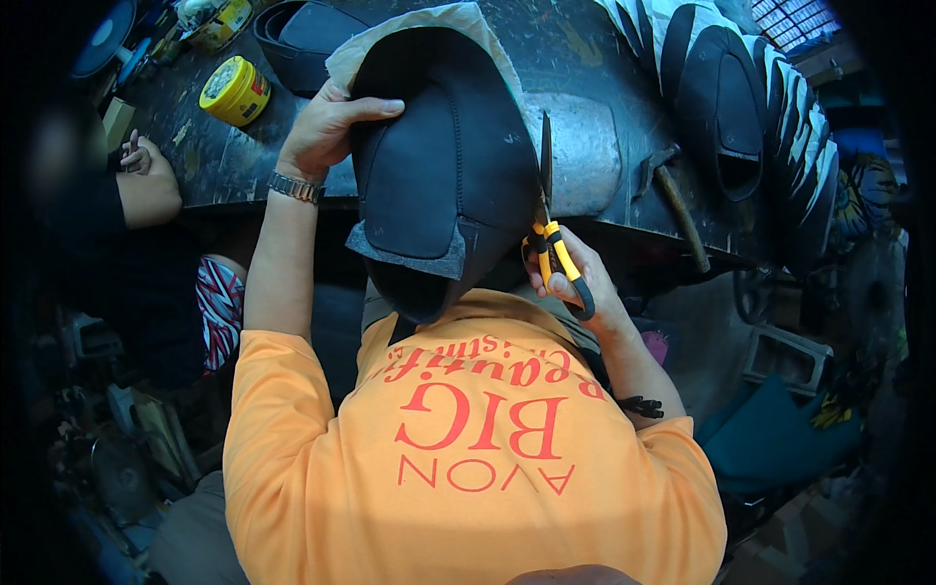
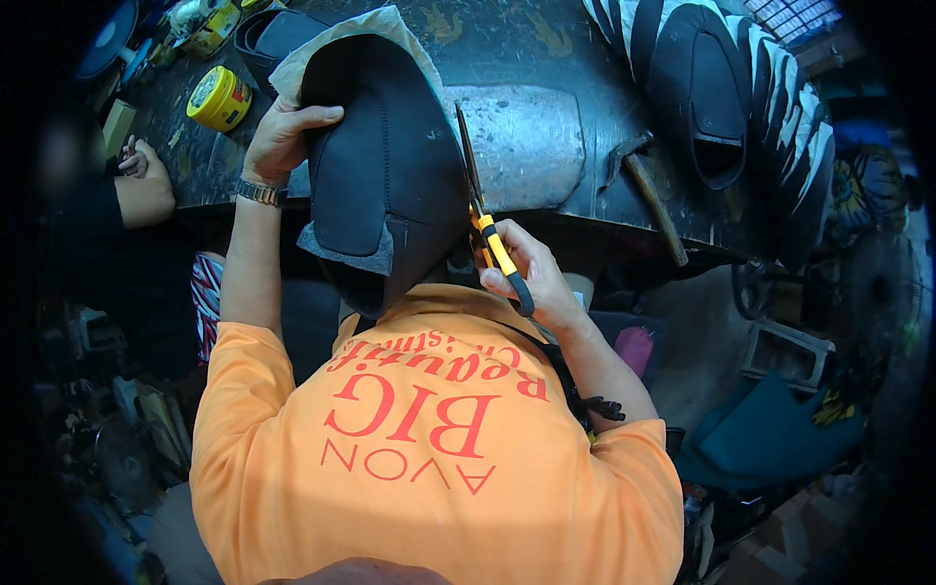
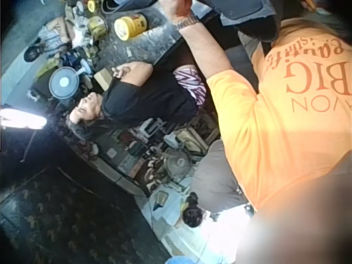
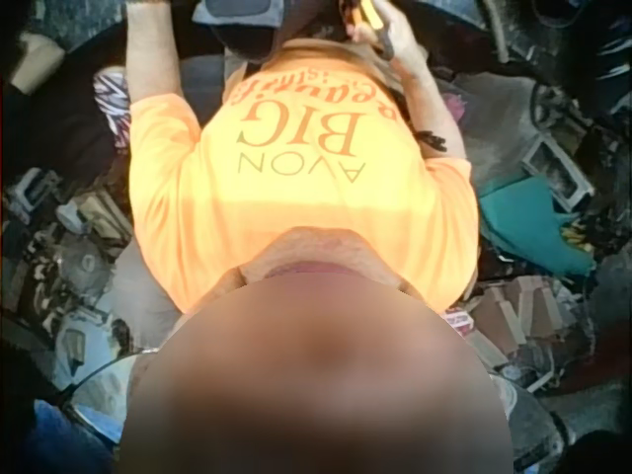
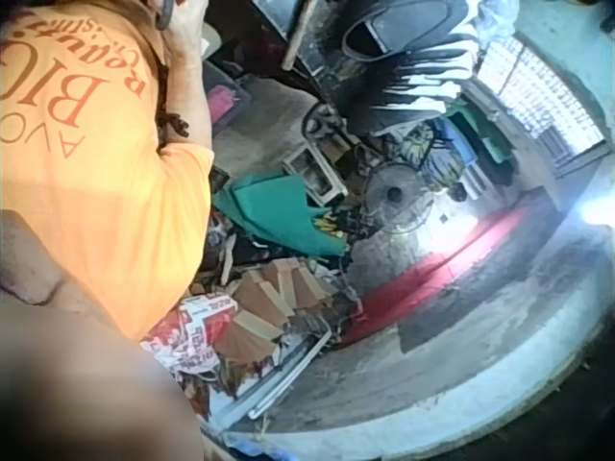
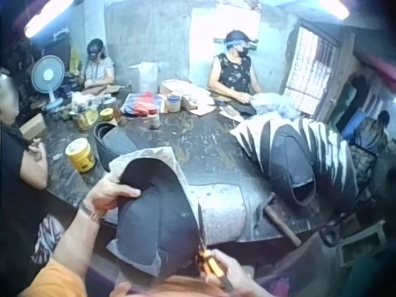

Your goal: The person uses shears to trim the edges of black shoe upper pieces. They pick up each piece, cut along its perimeter, and place it back on the table, repeating this for several pieces.

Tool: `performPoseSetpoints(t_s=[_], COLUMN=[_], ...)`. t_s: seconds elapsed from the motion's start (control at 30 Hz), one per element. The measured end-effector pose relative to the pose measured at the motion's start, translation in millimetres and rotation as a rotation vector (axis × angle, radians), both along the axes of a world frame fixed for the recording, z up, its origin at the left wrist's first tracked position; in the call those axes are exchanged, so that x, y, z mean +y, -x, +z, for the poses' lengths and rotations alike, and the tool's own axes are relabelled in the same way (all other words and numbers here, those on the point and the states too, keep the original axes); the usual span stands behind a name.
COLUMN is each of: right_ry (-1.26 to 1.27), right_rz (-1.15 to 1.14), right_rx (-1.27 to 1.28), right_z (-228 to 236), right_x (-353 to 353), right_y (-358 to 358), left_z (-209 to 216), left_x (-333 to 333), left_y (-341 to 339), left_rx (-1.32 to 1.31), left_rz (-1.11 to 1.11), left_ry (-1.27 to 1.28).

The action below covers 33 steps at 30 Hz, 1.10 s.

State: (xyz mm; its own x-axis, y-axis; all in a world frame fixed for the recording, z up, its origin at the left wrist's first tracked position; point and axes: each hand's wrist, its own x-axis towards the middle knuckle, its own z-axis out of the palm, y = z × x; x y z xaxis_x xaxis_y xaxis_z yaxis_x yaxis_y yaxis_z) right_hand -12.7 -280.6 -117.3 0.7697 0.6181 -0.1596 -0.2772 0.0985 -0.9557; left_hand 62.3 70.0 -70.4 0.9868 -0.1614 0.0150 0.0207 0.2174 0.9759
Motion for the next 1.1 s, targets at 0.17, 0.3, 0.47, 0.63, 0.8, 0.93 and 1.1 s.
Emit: performPoseSetpoints(t_s=[0.17,0.3,0.47,0.63,0.8,0.93,1.1], right_ry=[0.006,0.002,-0.062,-0.072,-0.131,-0.089,0.042], right_rz=[-0.055,-0.048,0.005,0.007,-0.044,-0.053,-0.018], right_rx=[0.075,0.132,0.168,0.033,0.068,0.135,0.17], right_z=[-2.8,-8.4,-6.9,-2.6,-6.5,-10.6,-9.2], right_x=[-3.3,-9.8,-14.5,-10.4,-8.7,-15.3,-20.2], right_y=[5.2,7.0,7.3,4.9,8.4,12.4,9.2], left_z=[3.1,4.4,1.0,1.0,1.9,-1.3,-2.1], left_x=[-3.0,-1.5,-5.0,-12.4,-14.5,-13.5,-14.2], left_y=[1.4,2.5,-0.3,-2.1,-3.8,-4.6,-3.5], left_rx=[-0.059,-0.041,-0.058,-0.055,-0.042,-0.028,-0.018], left_rz=[0.034,0.023,-0.01,-0.035,-0.037,-0.033,-0.022], left_ry=[-0.002,-0.046,-0.053,-0.055,-0.053,-0.061,-0.072])
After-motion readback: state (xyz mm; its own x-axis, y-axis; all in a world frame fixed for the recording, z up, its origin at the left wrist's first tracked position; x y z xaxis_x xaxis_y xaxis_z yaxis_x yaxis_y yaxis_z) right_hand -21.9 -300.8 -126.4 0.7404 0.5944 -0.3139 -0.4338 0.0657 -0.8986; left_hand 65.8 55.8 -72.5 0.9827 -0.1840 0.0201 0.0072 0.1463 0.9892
